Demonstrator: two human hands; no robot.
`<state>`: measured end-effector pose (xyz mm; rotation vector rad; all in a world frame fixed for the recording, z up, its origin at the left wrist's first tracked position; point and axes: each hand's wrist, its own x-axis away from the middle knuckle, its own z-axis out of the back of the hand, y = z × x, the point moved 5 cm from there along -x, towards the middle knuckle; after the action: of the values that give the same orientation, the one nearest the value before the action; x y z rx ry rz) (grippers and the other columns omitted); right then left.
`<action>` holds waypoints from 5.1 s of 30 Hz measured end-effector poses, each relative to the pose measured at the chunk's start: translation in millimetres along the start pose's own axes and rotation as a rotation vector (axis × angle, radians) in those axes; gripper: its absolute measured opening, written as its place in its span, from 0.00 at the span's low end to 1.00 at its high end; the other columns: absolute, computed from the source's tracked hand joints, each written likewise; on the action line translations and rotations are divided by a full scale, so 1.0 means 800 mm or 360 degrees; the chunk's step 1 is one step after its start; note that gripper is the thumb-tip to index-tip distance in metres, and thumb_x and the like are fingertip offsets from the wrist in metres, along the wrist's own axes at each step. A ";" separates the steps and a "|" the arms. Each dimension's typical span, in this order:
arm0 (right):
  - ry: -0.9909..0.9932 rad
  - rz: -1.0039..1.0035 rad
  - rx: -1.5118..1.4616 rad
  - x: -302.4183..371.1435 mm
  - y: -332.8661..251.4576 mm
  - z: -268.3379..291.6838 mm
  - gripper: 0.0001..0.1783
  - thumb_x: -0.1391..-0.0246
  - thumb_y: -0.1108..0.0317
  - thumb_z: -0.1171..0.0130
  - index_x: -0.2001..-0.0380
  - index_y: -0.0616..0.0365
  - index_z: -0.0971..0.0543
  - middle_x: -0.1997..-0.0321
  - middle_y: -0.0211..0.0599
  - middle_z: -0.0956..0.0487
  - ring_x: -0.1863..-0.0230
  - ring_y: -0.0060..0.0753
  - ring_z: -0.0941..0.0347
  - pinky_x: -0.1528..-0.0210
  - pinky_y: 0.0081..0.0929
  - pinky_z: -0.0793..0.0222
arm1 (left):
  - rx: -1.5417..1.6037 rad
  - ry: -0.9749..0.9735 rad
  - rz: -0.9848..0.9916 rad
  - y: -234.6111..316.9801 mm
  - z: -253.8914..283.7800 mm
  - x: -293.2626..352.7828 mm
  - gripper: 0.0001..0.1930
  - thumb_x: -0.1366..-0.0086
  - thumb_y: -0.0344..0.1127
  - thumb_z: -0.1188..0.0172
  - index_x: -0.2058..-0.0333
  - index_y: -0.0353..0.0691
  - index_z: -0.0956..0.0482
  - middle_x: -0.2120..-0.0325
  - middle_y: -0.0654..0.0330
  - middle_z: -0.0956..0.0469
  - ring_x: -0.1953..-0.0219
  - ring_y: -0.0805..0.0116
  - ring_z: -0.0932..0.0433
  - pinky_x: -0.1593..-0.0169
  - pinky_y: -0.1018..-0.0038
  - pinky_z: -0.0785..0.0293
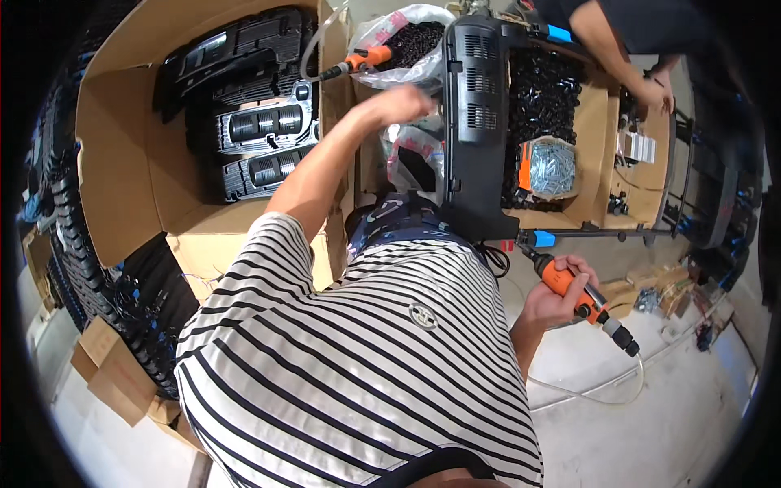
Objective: Assembling plastic electronic housings using a power drill.
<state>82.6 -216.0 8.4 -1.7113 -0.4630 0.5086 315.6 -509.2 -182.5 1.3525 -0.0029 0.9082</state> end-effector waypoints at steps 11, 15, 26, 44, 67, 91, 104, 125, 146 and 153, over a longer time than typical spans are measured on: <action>0.0029 -0.0024 0.0099 -0.006 0.005 0.000 0.09 0.40 0.69 0.49 0.62 0.64 0.30 0.64 0.48 0.26 0.68 0.34 0.31 0.60 0.34 0.32 | -0.0800 -0.0576 -0.0015 -0.182 -0.183 -0.018 0.19 0.43 0.37 0.46 0.53 0.37 0.23 0.63 0.45 0.20 0.59 0.50 0.20 0.58 0.59 0.24; 0.0126 -0.0029 0.0033 -0.007 0.006 0.030 0.08 0.40 0.69 0.49 0.63 0.63 0.30 0.64 0.48 0.25 0.68 0.35 0.31 0.59 0.35 0.33 | -0.0629 -0.0303 -0.0081 -0.111 -0.093 0.010 0.15 0.45 0.34 0.45 0.61 0.35 0.19 0.68 0.46 0.19 0.65 0.51 0.18 0.60 0.60 0.23; 0.0314 -0.0017 -0.0089 -0.010 -0.010 0.147 0.06 0.42 0.72 0.47 0.63 0.63 0.29 0.63 0.49 0.24 0.69 0.35 0.29 0.60 0.34 0.31 | -0.0897 0.0134 -0.0917 0.245 -0.241 -0.182 0.11 0.45 0.36 0.42 0.66 0.39 0.17 0.70 0.48 0.19 0.66 0.50 0.19 0.59 0.63 0.22; 0.0785 -0.0072 -0.0099 0.008 -0.014 0.350 0.06 0.44 0.77 0.46 0.62 0.63 0.29 0.66 0.47 0.24 0.71 0.33 0.29 0.63 0.31 0.31 | -0.1581 -0.0197 -0.0579 0.145 -0.408 -0.282 0.10 0.43 0.35 0.48 0.70 0.41 0.18 0.67 0.47 0.19 0.61 0.48 0.20 0.57 0.57 0.23; 0.0120 -0.0578 0.0270 -0.097 0.009 0.203 0.09 0.52 0.78 0.34 0.68 0.62 0.24 0.70 0.30 0.22 0.73 0.17 0.29 0.70 0.18 0.31 | 0.1205 -0.0761 -0.0014 0.317 -0.398 -0.040 0.06 0.43 0.29 0.36 0.67 0.36 0.19 0.79 0.70 0.25 0.82 0.83 0.35 0.78 0.85 0.44; 0.0284 -0.0464 0.0321 -0.099 0.027 0.188 0.11 0.53 0.82 0.36 0.68 0.61 0.26 0.70 0.29 0.25 0.70 0.20 0.29 0.64 0.20 0.31 | -0.1829 -0.0030 -0.0316 0.076 -0.259 -0.301 0.14 0.42 0.33 0.43 0.56 0.40 0.22 0.56 0.45 0.24 0.55 0.47 0.21 0.52 0.62 0.23; 0.0348 -0.0522 0.0193 -0.096 0.009 0.156 0.13 0.55 0.83 0.35 0.68 0.61 0.27 0.71 0.30 0.25 0.73 0.22 0.28 0.68 0.21 0.29 | 0.0324 0.0016 -0.0086 0.177 -0.226 -0.226 0.13 0.36 0.41 0.41 0.64 0.36 0.21 0.67 0.56 0.19 0.66 0.67 0.21 0.59 0.71 0.23; -0.0510 -0.0593 0.0172 -0.077 0.027 -0.044 0.11 0.55 0.83 0.35 0.71 0.59 0.26 0.71 0.27 0.25 0.73 0.17 0.30 0.69 0.18 0.31 | 0.1580 0.0190 -0.0504 0.230 -0.175 0.054 0.09 0.39 0.33 0.36 0.61 0.36 0.21 0.69 0.63 0.21 0.73 0.78 0.29 0.67 0.81 0.30; -0.0445 -0.0619 0.0169 -0.065 0.029 -0.036 0.12 0.53 0.82 0.35 0.69 0.59 0.28 0.72 0.28 0.26 0.76 0.20 0.29 0.72 0.20 0.29 | -0.0714 0.1036 0.0012 0.090 0.047 -0.069 0.21 0.50 0.51 0.30 0.71 0.37 0.17 0.77 0.48 0.19 0.70 0.51 0.18 0.65 0.60 0.24; -0.0405 -0.0587 0.0120 -0.070 0.021 -0.028 0.12 0.53 0.82 0.36 0.68 0.60 0.27 0.72 0.29 0.26 0.76 0.21 0.28 0.71 0.20 0.29 | -0.1278 0.1044 -0.0073 0.122 -0.003 -0.014 0.22 0.42 0.47 0.38 0.56 0.34 0.22 0.72 0.48 0.19 0.67 0.53 0.18 0.62 0.62 0.23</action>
<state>49.4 -268.6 0.5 -1.4505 -0.9111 0.4677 252.4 -519.4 -108.1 0.2838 0.1516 1.1127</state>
